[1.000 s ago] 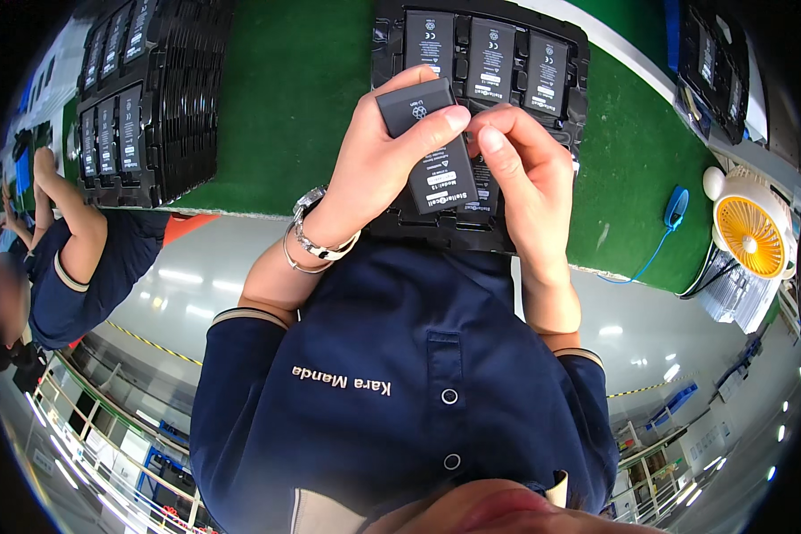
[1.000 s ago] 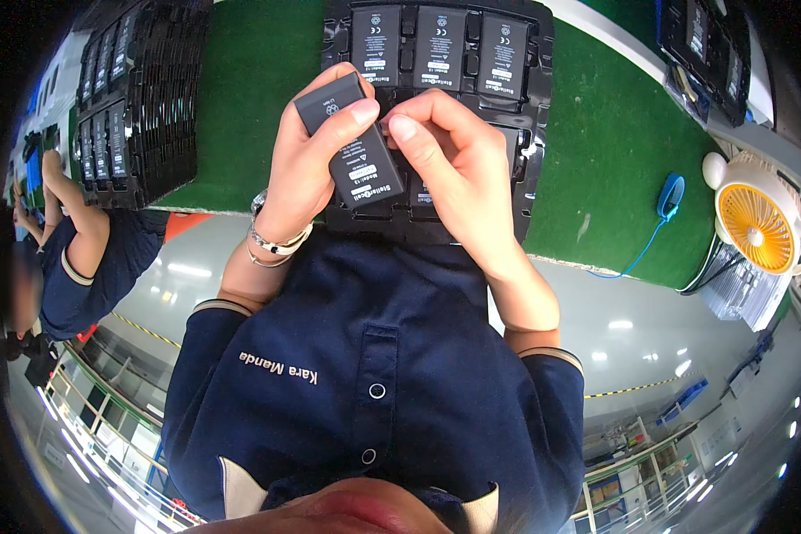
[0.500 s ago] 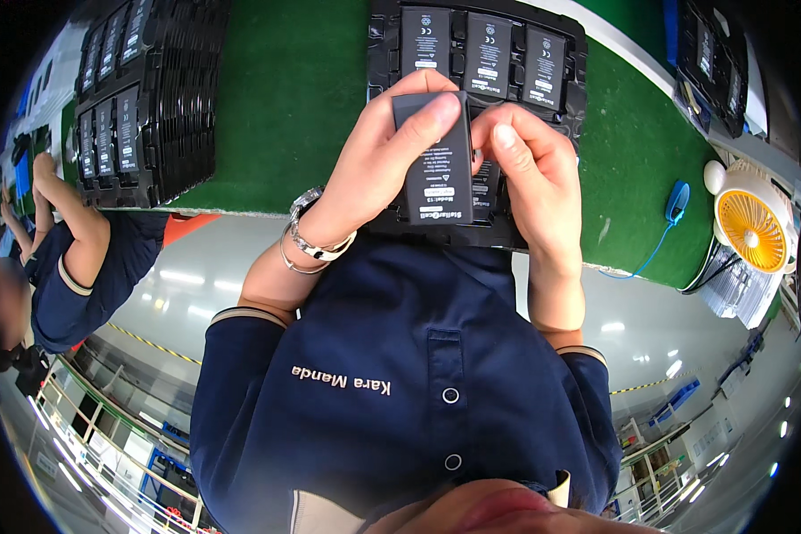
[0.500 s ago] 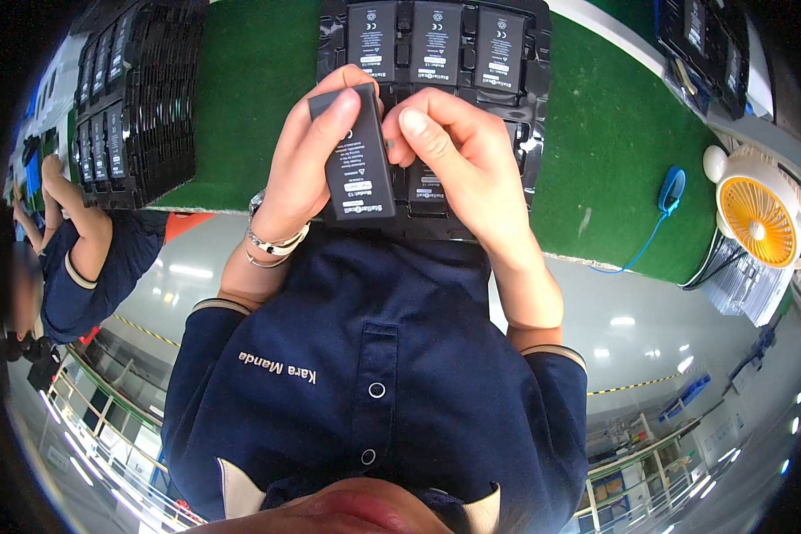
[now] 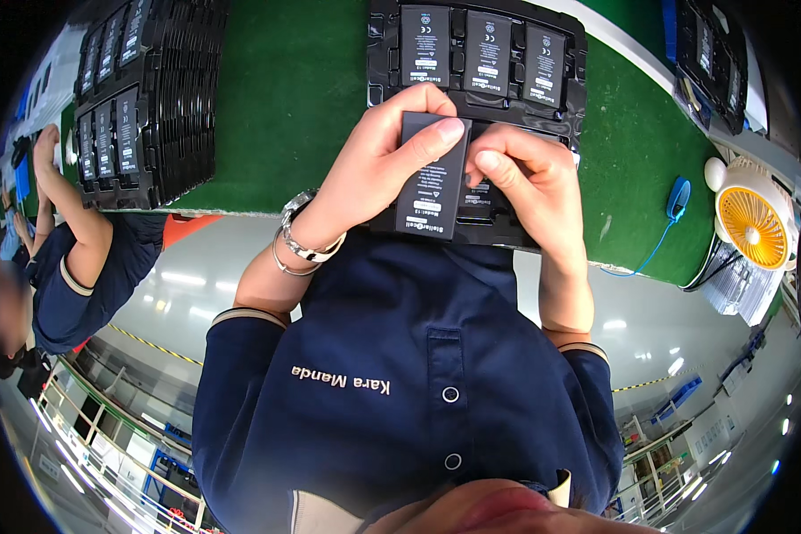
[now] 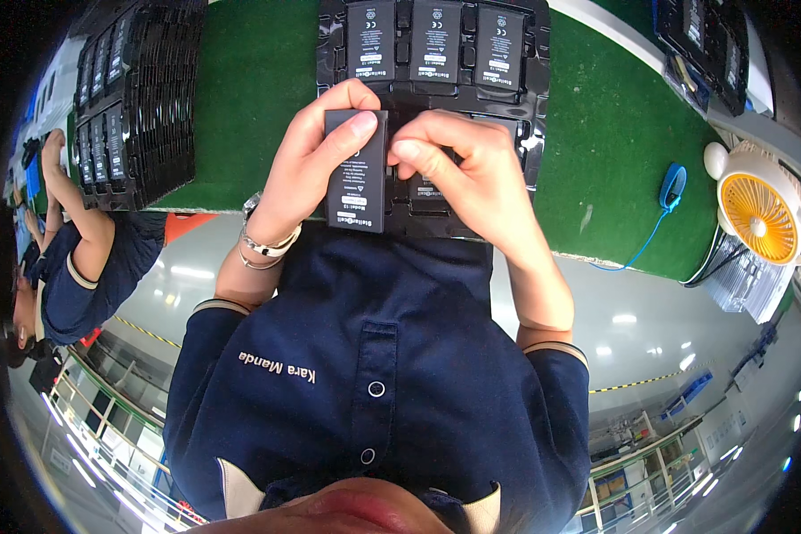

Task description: The person stacks a component tray onto a pile, sets down a tray of phone batteries, and applies adhesive tape strips to each battery by hand before placing them back into the tray.

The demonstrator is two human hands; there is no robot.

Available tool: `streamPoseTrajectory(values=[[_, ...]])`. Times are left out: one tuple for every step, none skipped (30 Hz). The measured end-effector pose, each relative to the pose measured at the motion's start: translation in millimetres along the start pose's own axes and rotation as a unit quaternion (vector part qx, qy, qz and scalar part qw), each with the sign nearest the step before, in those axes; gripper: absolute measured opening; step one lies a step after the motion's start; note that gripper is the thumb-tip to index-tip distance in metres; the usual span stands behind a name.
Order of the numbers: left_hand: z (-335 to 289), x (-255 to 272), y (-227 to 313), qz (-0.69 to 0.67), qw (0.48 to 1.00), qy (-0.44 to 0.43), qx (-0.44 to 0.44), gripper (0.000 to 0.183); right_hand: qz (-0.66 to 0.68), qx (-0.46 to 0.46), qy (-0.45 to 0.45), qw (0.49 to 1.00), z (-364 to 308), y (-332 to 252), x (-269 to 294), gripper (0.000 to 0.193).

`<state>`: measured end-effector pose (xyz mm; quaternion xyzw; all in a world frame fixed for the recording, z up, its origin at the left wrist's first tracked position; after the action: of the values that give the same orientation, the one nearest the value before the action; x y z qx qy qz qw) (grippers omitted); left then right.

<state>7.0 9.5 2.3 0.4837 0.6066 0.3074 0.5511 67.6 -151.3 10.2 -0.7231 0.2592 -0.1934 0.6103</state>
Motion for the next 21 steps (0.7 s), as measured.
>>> streamPoseTrajectory(values=[[-1.3, 4.3, -2.6, 0.072, 0.997, 0.022, -0.018, 0.018, -0.139, 0.048, 0.037, 0.988, -1.0, -3.4, 3.7, 0.012], [-2.8, 9.0, -5.3, 0.144, 0.988, 0.044, -0.035, 0.019, -0.275, 0.095, 0.072, 0.954, -2.9, -6.8, 7.9, 0.011], [-2.6, 12.6, -5.1, 0.203, 0.977, 0.059, -0.041, 0.018, -0.37, 0.069, 0.034, 0.926, -8.5, -7.3, 14.6, 0.025], [-4.7, 13.8, -3.1, 0.203, 0.977, 0.058, -0.041, 0.018, -0.37, 0.068, 0.034, 0.926, -11.0, -7.8, 14.1, 0.025], [-7.4, 13.7, 0.8, 0.28, 0.958, 0.066, 0.007, 0.016, -0.452, 0.091, 0.003, 0.888, -12.5, -11.0, 10.5, 0.036], [-9.2, 13.3, 3.4, 0.356, 0.93, 0.074, 0.056, 0.014, -0.528, 0.113, -0.029, 0.841, -15.3, -13.3, 6.3, 0.047], [-9.2, 14.5, 0.6, 0.42, 0.901, 0.077, 0.072, 0.013, -0.561, 0.077, -0.074, 0.821, -19.2, -10.3, 2.8, 0.062], [-7.6, 16.8, -4.0, 0.42, 0.901, 0.077, 0.072, 0.013, -0.561, 0.077, -0.074, 0.821, -20.0, -8.6, 2.4, 0.062], [-5.4, 17.9, -4.4, 0.514, 0.854, 0.08, -0.025, 0.012, -0.59, 0.087, -0.079, 0.799, -20.5, -8.3, 1.2, 0.062], [-4.6, 16.1, -2.1, 0.596, 0.789, 0.082, -0.123, 0.012, -0.619, 0.097, -0.083, 0.775, -20.7, -8.4, 0.4, 0.062], [-4.3, 13.3, 0.1, 0.583, 0.792, 0.113, -0.144, 0.014, -0.626, 0.124, -0.086, 0.765, -19.9, -11.0, 2.7, 0.052], [-3.7, 11.3, 0.7, 0.584, 0.791, 0.114, -0.143, 0.014, -0.625, 0.126, -0.086, 0.765, -20.8, -10.7, 5.9, 0.052], [-3.7, 11.3, 1.7, 0.553, 0.807, 0.149, -0.144, 0.015, -0.606, 0.164, -0.074, 0.775, -22.7, -11.9, 9.3, 0.044], [-4.5, 12.1, 3.0, 0.521, 0.821, 0.184, -0.144, 0.017, -0.585, 0.202, -0.061, 0.783, -23.5, -13.1, 11.2, 0.036], [-6.3, 11.5, 5.0, 0.45, 0.877, 0.145, -0.081, 0.015, -0.583, 0.255, -0.001, 0.771, -21.0, -17.3, 14.7, 0.025], [-6.5, 12.6, 6.0, 0.45, 0.877, 0.145, -0.082, 0.015, -0.614, 0.296, 0.059, 0.73, -18.8, -11.8, 21.7, 0.022], [-4.6, 12.5, 2.0, 0.272, 0.961, 0.046, -0.025, 0.021, -0.626, 0.315, 0.107, 0.705, -16.6, -15.8, 22.7, 0.021], [-4.2, 10.5, -0.8, 0.081, 0.995, -0.052, 0.033, 0.028, -0.635, 0.337, 0.153, 0.678, -12.8, -20.4, 20.1, 0.021], [-4.4, 4.1, 0.7, -0.004, 0.994, -0.085, 0.066, 0.046, -0.615, 0.357, 0.175, 0.681, -12.9, -22.0, 13.4, 0.021], [-4.0, -2.0, -9.5, -0.152, 0.983, -0.062, 0.082, 0.051, -0.593, 0.376, 0.196, 0.685, -15.6, -23.8, 3.7, 0.022], [-0.7, -5.8, -10.8, -0.205, 0.975, -0.036, 0.075, 0.05, -0.597, 0.375, 0.194, 0.682, -20.5, -24.5, -9.9, 0.023]])
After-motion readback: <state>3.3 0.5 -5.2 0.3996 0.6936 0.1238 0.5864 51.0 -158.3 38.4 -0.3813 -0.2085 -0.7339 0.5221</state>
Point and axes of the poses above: each hand's wrist, its own z-axis towards the middle knuckle, its own x-axis out of the back of the hand, y = z × x, the point moved 2 cm from there along z, towards the middle knuckle, and after that the axes turned 7 degrees about -y, right-handed, at the moved point
